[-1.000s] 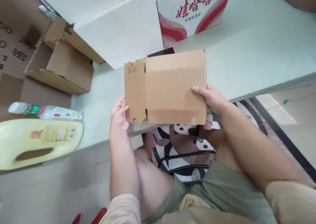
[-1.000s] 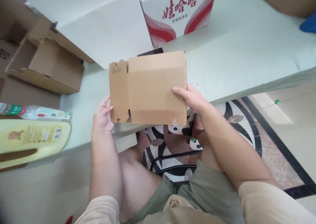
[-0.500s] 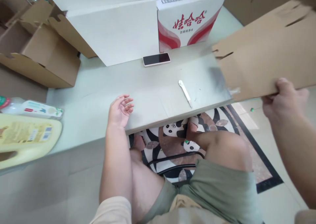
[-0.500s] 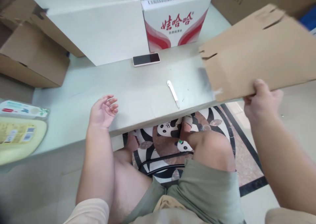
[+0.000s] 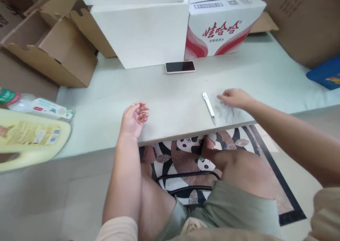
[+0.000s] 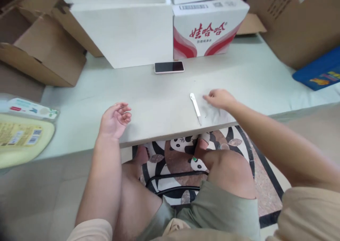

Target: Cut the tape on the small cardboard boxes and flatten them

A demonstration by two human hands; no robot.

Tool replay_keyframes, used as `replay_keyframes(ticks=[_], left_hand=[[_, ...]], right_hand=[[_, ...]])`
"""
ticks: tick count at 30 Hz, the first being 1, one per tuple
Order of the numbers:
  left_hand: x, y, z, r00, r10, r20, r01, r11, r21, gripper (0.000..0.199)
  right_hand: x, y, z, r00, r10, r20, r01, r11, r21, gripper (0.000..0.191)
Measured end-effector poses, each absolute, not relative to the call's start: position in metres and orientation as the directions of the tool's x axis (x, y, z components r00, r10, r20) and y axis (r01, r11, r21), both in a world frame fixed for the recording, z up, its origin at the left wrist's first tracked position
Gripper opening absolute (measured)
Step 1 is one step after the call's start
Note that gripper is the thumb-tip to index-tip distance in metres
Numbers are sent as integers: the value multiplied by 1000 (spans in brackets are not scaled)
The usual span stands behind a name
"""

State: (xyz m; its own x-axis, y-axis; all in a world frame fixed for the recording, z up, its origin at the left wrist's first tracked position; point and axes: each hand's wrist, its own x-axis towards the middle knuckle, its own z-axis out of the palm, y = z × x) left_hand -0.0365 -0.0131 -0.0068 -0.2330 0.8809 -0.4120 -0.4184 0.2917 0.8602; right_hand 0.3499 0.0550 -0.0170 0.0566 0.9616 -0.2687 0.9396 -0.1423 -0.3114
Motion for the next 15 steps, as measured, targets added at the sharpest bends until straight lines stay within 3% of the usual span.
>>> replay_keyframes(ticks=[3,5,12,15], left_hand=[[-42,-23,-8,-209,889,-408,-429,291,855,13],[-46,-30,-8,-193,899,-394,-445,278,852,14],[-73,-46,-8,-184,937,-297,-516,165,840,16],[-88,-49,-7,-207,940,-272,-542,121,832,16]], right_hand=[[307,27,-25,19,901,-433,997,-49,-59,45],[288,23,-22,-1,889,-459,999,19,33,38],[218,46,13,-163,880,-446,973,218,74,15],[167,61,21,-263,869,-418,954,300,24,18]])
